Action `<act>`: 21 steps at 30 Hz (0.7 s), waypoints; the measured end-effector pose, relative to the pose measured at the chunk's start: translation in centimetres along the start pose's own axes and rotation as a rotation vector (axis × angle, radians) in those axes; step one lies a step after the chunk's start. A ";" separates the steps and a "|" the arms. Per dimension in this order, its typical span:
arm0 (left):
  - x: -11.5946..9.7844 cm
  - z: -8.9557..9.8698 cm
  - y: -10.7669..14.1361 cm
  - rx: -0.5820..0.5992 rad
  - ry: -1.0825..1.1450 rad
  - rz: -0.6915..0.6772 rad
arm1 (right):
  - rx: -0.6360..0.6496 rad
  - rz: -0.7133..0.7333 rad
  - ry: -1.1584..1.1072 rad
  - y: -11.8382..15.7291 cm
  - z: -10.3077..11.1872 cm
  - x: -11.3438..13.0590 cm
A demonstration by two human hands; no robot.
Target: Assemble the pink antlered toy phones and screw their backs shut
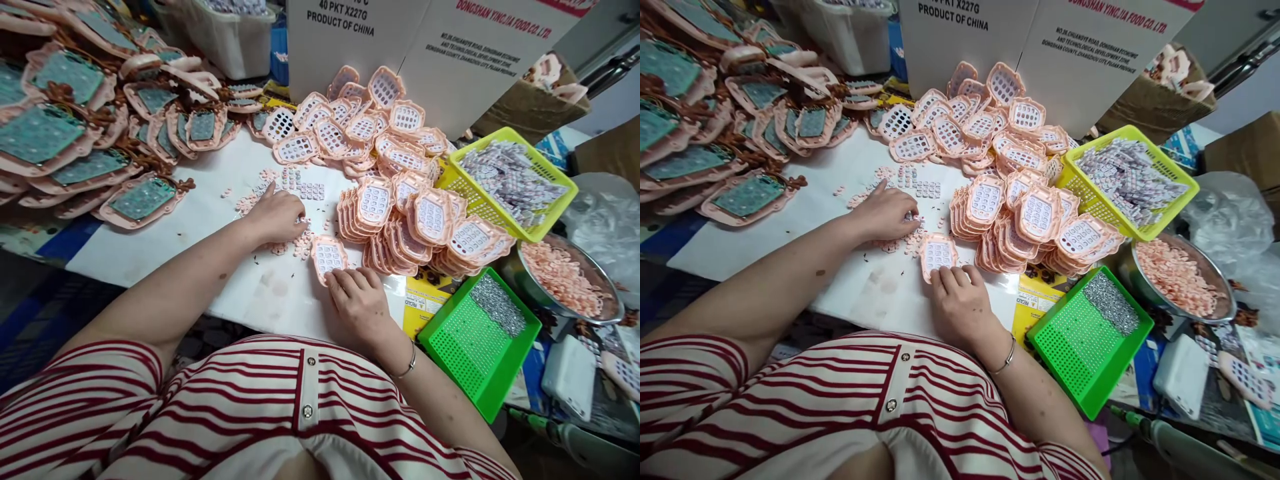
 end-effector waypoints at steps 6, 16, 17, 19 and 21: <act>0.7 0.7 -1.6 -0.009 0.084 0.024 | 0.271 -0.014 0.009 -0.2 -2.9 0.0; 0.1 0.0 -8.6 0.010 0.009 0.106 | 0.174 -0.080 -0.090 -0.2 -1.6 -1.2; 0.4 0.4 -8.5 -0.015 0.005 0.110 | 0.148 -0.083 -0.101 -0.3 -1.1 -1.2; 1.3 1.5 -7.7 -0.072 0.029 0.122 | 0.097 -0.087 -0.130 -0.5 -0.2 -1.3; 2.4 3.0 -6.4 -0.143 0.150 0.154 | 0.040 -0.078 -0.166 -1.0 0.5 -1.3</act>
Point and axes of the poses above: each hand's wrist, its own y-axis away from the middle knuckle, its own z-axis out of the back of the hand, x = y × z, the point moved 10 cm from there along -y, towards the middle knuckle, and after that the axes turned 10 degrees about z, right-handed, at the moved point
